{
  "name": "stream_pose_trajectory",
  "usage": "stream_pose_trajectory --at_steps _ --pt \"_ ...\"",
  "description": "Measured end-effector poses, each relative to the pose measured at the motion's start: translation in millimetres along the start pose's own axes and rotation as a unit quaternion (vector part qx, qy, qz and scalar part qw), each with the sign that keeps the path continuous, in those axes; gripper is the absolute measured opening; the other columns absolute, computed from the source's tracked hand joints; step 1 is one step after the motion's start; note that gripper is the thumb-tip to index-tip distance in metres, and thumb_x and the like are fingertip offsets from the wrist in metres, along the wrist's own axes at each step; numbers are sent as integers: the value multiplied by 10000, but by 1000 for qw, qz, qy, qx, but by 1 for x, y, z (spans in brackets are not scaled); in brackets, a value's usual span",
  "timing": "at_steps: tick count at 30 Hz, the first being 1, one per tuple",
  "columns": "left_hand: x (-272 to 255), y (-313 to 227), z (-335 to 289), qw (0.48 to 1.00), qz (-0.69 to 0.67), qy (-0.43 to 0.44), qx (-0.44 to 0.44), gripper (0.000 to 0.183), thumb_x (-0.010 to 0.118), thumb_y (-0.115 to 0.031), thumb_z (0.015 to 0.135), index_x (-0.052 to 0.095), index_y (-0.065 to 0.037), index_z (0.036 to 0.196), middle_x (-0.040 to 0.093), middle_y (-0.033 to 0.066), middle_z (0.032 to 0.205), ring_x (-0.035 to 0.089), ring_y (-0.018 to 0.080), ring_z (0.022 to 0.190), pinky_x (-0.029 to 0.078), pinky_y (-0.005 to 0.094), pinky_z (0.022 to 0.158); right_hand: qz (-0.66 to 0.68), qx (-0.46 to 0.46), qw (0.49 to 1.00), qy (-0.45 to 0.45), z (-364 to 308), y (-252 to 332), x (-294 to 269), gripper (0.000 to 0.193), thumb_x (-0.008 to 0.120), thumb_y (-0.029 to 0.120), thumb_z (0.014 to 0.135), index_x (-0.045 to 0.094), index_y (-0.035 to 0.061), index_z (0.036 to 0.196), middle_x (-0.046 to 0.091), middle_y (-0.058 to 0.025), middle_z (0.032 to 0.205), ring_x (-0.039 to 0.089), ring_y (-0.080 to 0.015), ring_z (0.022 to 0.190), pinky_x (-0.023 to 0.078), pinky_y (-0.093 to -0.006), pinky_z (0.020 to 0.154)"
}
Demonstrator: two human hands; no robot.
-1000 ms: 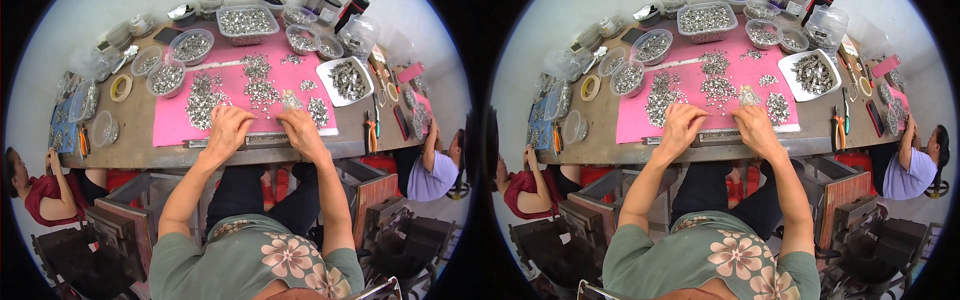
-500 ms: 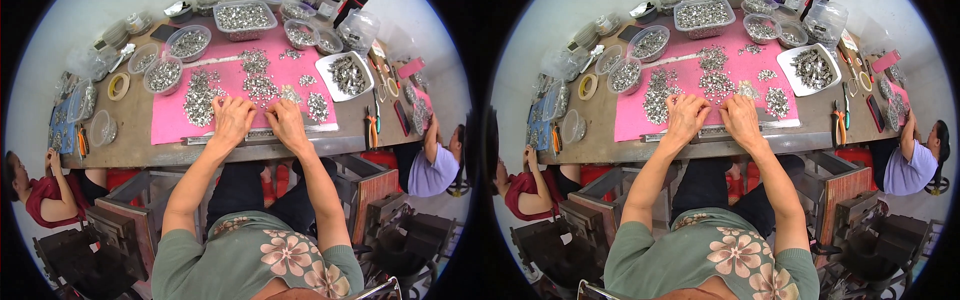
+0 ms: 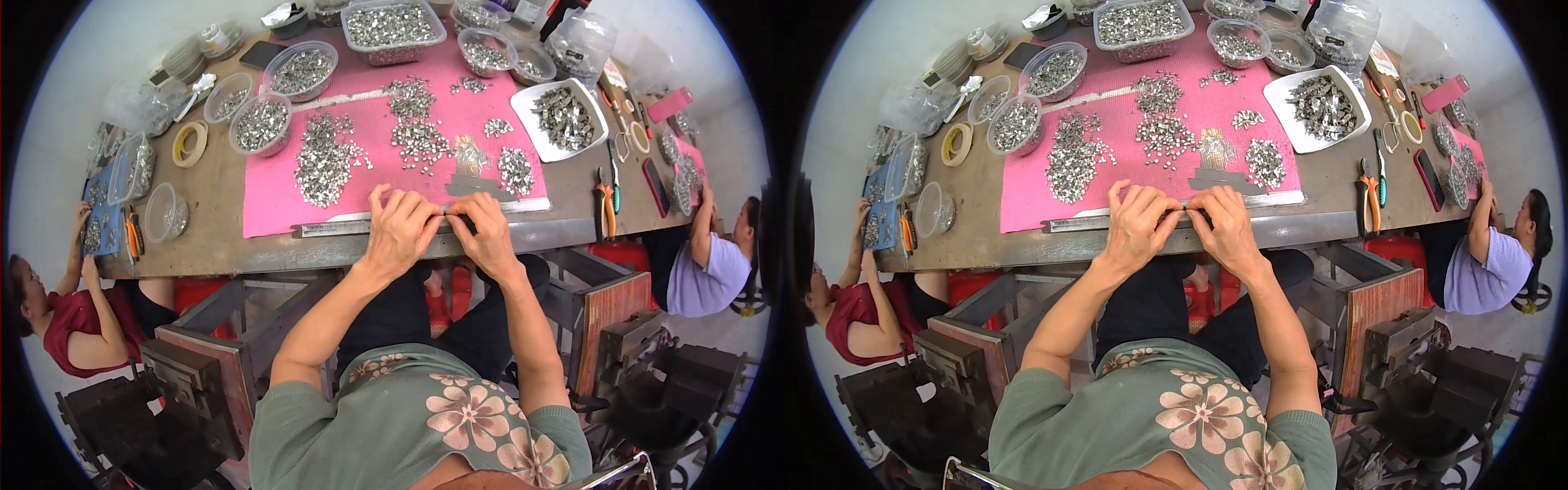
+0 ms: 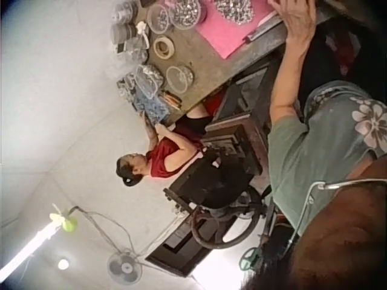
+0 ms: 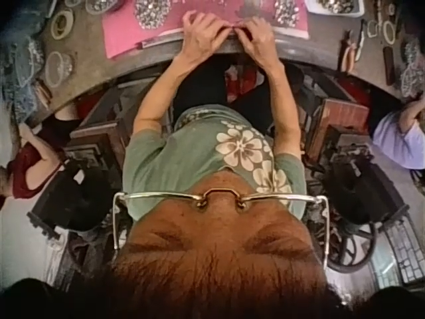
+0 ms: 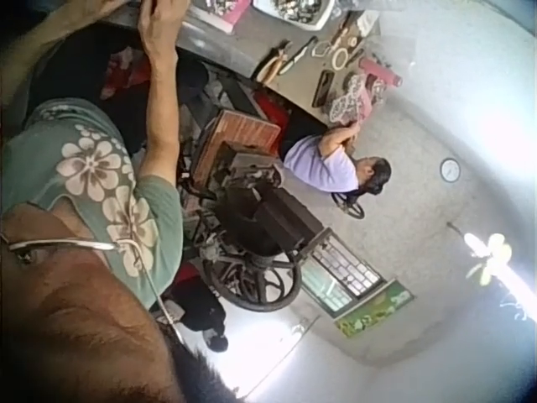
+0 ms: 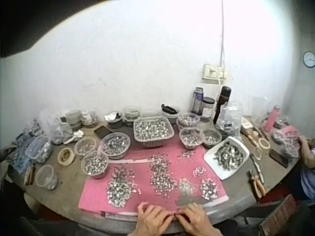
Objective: The person sorts small metal butterfly-shaped parts into a jig by hand, then processes them using a manual wheel press.
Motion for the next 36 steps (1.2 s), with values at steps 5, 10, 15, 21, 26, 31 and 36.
stream_pose_trajectory --at_steps 5,10,15,21,26,31,36 --pt "-6 1 1 1000 7 -17 -6 107 775 -155 851 721 -124 938 654 1 879 610 203 864 340 490 1021 6 -1 1000 17 3 -4 -1 118 737 11 833 683 35 936 648 -84 959 610 -282 905 437 -398 790" --pt "-20 42 25 994 87 -47 -54 88 753 -175 881 731 -130 953 677 8 860 617 206 874 335 474 1007 -4 28 1000 7 26 -21 10 89 740 34 837 695 35 915 642 -94 941 612 -292 900 442 -410 791" --pt "-5 66 39 993 100 -24 -66 66 749 -174 876 732 -135 926 668 2 865 605 220 879 334 472 981 -42 43 998 -2 53 -32 35 103 756 100 836 689 41 887 605 -105 880 606 -309 872 440 -439 797" --pt "-2 69 41 993 95 -8 -63 80 764 -166 857 736 -130 923 657 -1 861 594 220 863 322 482 991 -84 44 995 12 54 -32 34 87 736 103 853 679 39 865 611 -102 862 611 -297 877 427 -426 806" --pt "-11 61 32 996 69 -19 -52 81 768 -156 842 722 -130 903 638 3 848 589 220 870 319 494 1010 -13 69 997 -15 30 -27 0 59 712 56 866 661 28 852 624 -91 837 615 -282 840 420 -405 801" --pt "-17 35 25 998 52 1 -36 75 771 -153 844 734 -118 898 661 -9 860 596 197 855 323 478 1013 -4 116 993 -5 14 -39 -8 52 722 50 861 679 24 872 638 -91 847 620 -282 836 425 -395 797" --pt "-11 24 16 998 -7 23 -53 72 772 -139 825 732 -111 879 653 -9 849 593 188 846 332 456 1003 -6 95 995 -17 25 -41 0 59 731 63 855 691 29 882 634 -91 840 619 -289 849 427 -412 802"
Point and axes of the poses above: each hand's wrist, its own z-axis towards the middle knuckle, its own x-axis out of the palm, y = z × x, the point moved 9 cm from there along z, towards the middle knuckle
